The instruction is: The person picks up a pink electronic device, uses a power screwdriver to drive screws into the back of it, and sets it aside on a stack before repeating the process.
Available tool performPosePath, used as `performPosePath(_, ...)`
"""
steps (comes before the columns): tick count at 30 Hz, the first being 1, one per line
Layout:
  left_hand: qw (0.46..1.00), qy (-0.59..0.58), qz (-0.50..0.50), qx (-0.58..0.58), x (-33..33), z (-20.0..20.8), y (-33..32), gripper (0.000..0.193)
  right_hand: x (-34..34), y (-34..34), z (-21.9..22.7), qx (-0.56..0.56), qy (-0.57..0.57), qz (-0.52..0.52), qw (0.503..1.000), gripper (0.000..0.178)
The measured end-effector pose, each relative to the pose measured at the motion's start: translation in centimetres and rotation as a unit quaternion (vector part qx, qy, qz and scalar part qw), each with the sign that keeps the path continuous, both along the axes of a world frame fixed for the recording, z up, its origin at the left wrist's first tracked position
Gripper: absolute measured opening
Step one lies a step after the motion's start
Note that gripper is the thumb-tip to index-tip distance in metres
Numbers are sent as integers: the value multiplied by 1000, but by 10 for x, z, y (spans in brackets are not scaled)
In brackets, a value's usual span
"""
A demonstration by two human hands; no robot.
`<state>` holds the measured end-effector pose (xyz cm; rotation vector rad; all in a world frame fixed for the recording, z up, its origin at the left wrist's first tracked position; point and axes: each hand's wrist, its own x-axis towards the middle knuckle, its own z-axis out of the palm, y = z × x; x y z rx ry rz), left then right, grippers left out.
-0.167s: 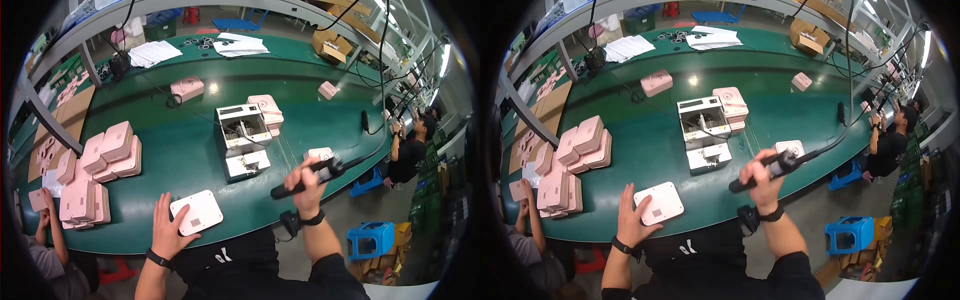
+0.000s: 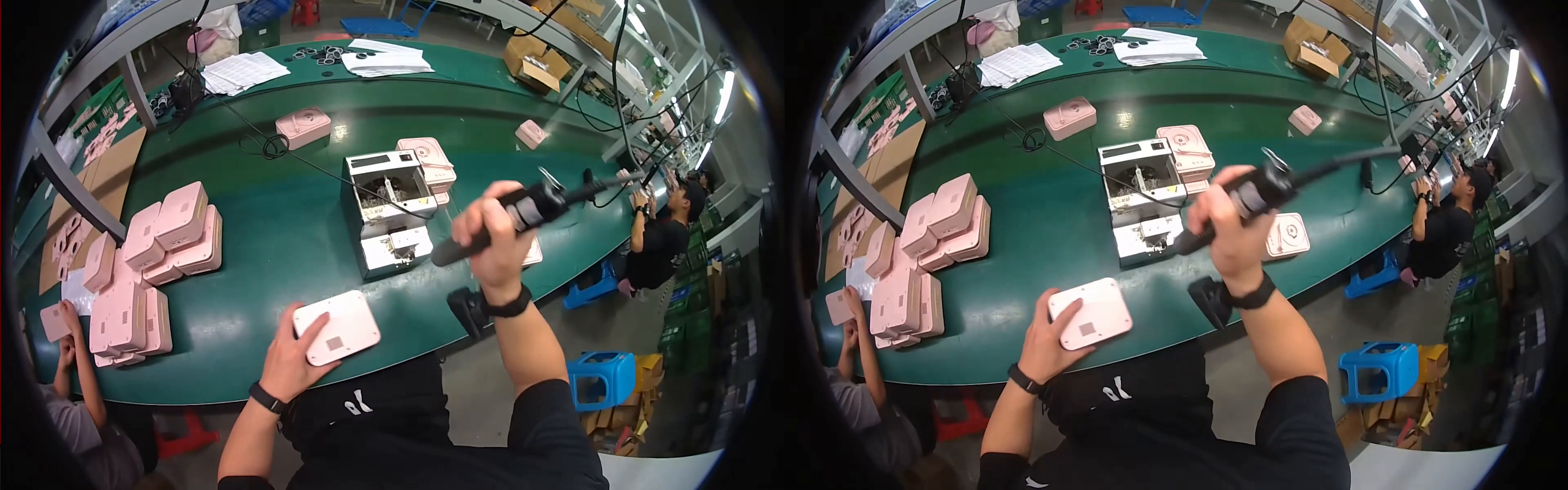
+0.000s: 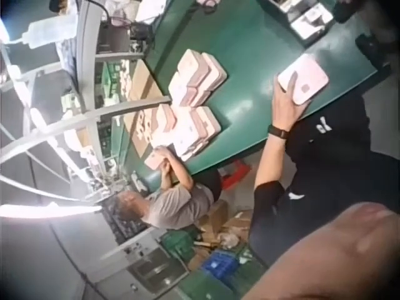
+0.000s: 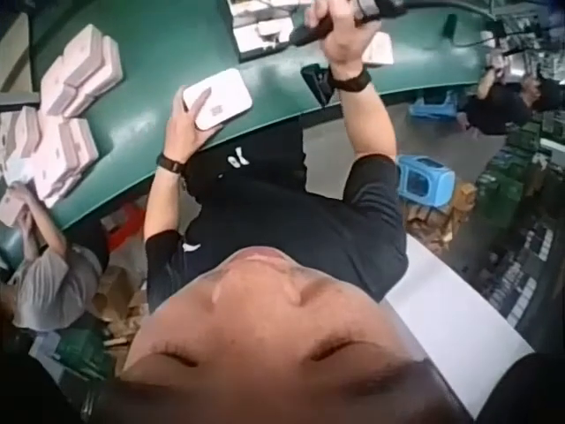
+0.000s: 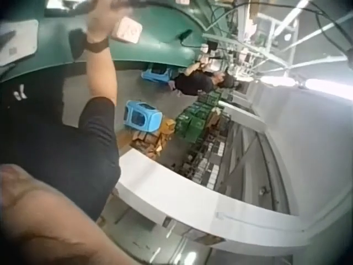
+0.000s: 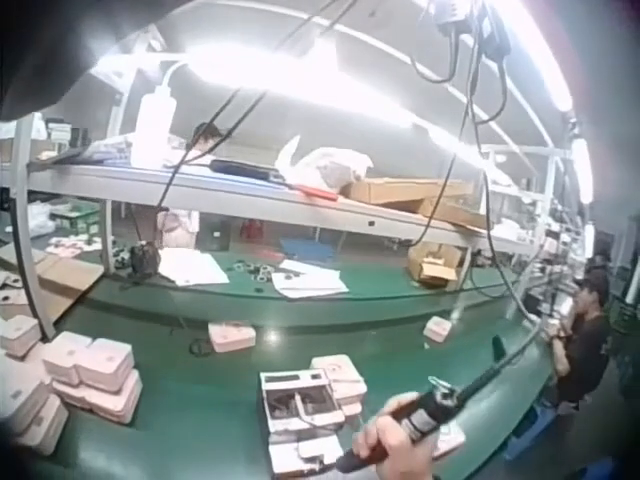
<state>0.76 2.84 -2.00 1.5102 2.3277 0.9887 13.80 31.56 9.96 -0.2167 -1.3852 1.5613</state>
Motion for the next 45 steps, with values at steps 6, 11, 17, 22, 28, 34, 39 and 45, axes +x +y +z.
performPosePath(6,996,-47,-71,39,19,-12,47,82,-32,3,-13,75,-75,-14,994,16)
performPosePath(11,997,-36,-55,50,18,-17,58,80,-22,-12,-9,42,-76,32,996,14)
performPosePath(17,996,-35,-64,51,20,-16,64,80,-30,-3,-7,77,-57,-2,995,13)
performPosePath(22,996,-37,-59,50,23,-16,67,81,-34,11,-12,48,-103,39,993,13)
performPosePath(28,996,-38,-60,49,18,-15,66,80,-9,-8,-17,17,-68,50,996,11)
performPosePath(34,996,40,-59,56,14,7,64,71,7,-14,-19,-5,-46,64,997,16)
performPosePath(39,988,-78,-26,133,25,28,68,59,19,-39,0,-25,2,139,990,27)
performPosePath(45,812,-567,4,137,39,20,83,28,25,-63,23,-7,15,156,988,35)
